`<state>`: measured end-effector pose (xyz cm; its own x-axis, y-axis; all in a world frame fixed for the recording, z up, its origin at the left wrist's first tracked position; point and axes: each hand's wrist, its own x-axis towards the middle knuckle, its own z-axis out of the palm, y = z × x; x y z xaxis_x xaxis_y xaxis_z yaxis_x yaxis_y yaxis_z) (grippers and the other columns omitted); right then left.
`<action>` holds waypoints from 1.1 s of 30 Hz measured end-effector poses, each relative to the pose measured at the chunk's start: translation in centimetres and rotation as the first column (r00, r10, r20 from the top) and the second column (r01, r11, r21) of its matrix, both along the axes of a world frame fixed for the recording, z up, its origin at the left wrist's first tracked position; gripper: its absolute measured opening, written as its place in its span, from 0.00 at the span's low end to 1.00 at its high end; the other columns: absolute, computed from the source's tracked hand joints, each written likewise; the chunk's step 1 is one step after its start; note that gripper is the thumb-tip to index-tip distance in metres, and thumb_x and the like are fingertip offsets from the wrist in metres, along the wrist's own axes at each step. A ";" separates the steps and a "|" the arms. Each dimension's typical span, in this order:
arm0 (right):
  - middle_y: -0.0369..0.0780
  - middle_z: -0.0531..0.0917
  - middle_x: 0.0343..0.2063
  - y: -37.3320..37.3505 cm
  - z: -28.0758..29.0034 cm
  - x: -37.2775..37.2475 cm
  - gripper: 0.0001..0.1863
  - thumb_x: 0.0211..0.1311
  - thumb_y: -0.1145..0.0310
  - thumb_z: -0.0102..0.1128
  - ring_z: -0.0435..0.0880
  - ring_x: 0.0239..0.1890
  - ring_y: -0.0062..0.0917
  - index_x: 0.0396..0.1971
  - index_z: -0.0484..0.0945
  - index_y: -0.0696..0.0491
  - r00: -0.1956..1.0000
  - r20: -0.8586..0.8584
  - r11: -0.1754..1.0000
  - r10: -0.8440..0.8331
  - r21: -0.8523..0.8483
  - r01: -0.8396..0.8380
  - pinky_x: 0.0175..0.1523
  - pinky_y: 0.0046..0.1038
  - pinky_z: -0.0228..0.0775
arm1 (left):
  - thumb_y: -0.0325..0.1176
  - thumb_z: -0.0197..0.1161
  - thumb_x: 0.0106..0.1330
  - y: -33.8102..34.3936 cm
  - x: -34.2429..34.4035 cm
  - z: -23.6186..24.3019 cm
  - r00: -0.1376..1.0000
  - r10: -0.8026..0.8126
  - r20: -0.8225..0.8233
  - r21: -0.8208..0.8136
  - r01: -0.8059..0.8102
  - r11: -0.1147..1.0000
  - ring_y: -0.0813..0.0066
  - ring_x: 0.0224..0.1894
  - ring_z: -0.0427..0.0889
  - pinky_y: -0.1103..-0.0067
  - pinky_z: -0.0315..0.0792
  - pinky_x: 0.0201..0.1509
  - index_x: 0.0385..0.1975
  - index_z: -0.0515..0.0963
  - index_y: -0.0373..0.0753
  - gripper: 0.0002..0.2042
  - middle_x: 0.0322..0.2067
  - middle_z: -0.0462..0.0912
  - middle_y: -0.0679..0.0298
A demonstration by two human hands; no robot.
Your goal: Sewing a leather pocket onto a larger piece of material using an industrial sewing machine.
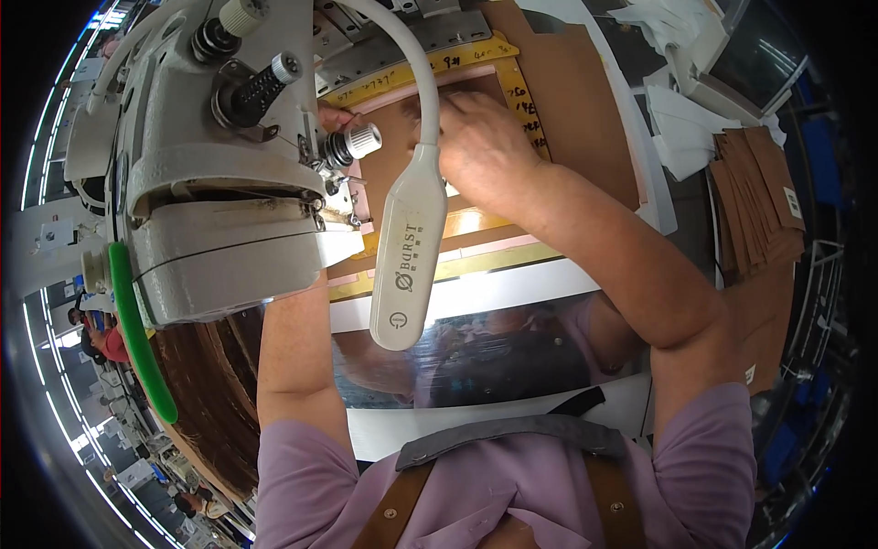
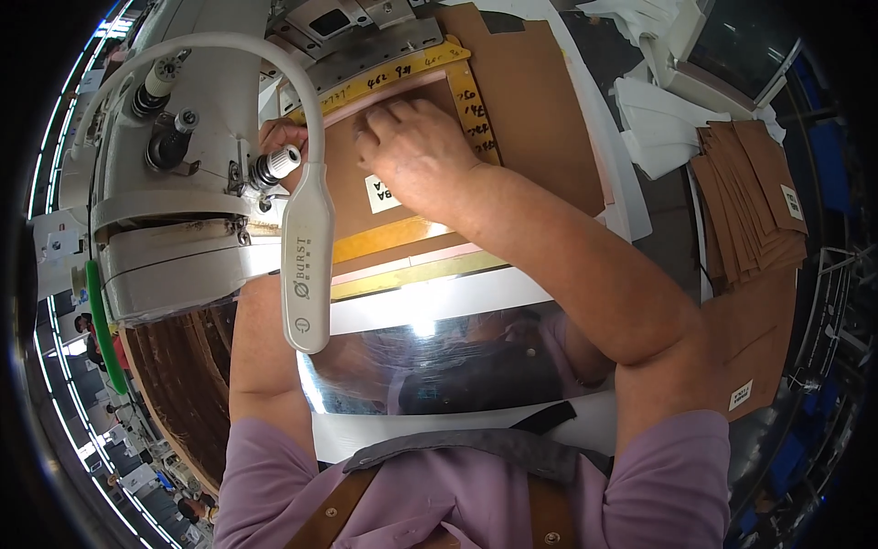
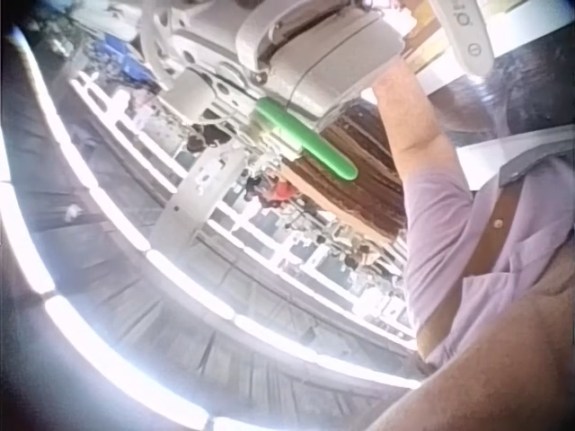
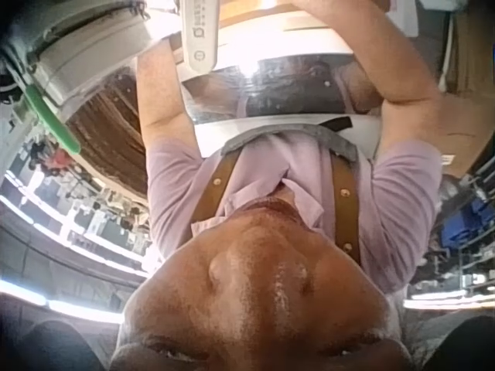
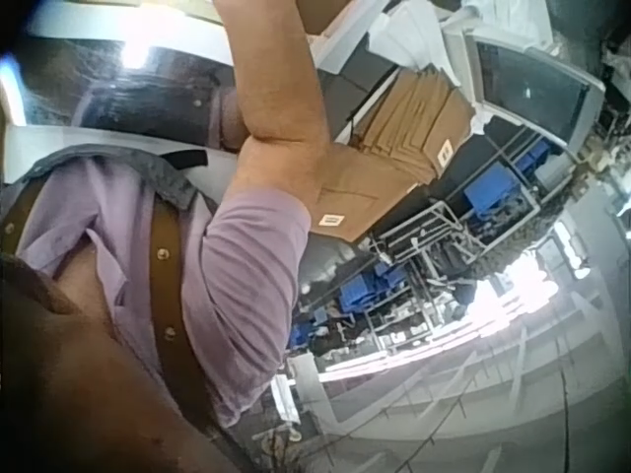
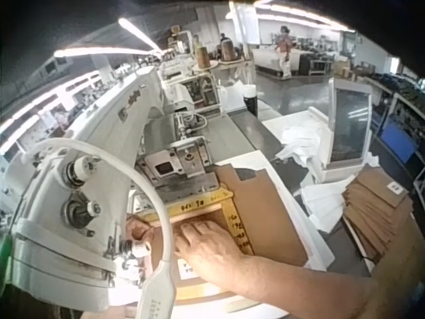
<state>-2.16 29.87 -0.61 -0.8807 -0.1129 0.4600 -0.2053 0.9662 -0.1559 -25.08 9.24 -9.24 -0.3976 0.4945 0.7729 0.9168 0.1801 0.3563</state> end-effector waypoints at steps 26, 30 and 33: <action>0.37 0.73 0.61 -3.0 1.5 -2.7 0.33 0.72 0.40 0.52 0.67 0.67 0.30 0.67 0.73 0.48 0.931 0.333 0.971 -0.146 0.227 0.071 0.67 0.54 0.64 | 0.33 0.64 0.67 0.0 8.1 10.4 0.986 -0.019 -0.166 -0.655 -0.096 0.750 0.59 0.48 0.78 0.68 0.73 0.53 0.53 0.81 0.37 0.16 0.48 0.78 0.54; 0.37 0.73 0.60 -3.0 1.1 -2.9 0.33 0.72 0.40 0.51 0.67 0.67 0.29 0.67 0.73 0.48 0.935 0.319 0.968 -0.154 0.238 0.079 0.68 0.53 0.64 | 0.36 0.63 0.69 -0.1 8.6 10.1 1.000 -0.002 0.021 -0.637 0.015 0.771 0.63 0.42 0.79 0.73 0.75 0.47 0.52 0.77 0.34 0.16 0.45 0.79 0.54; 0.37 0.74 0.60 -3.0 0.8 -2.8 0.33 0.73 0.41 0.52 0.67 0.67 0.29 0.67 0.72 0.48 0.938 0.292 0.953 -0.186 0.285 0.100 0.68 0.52 0.62 | 0.39 0.62 0.71 0.0 9.0 10.0 0.988 0.009 0.157 -0.605 0.089 0.791 0.66 0.38 0.80 0.76 0.76 0.42 0.51 0.75 0.31 0.17 0.43 0.80 0.54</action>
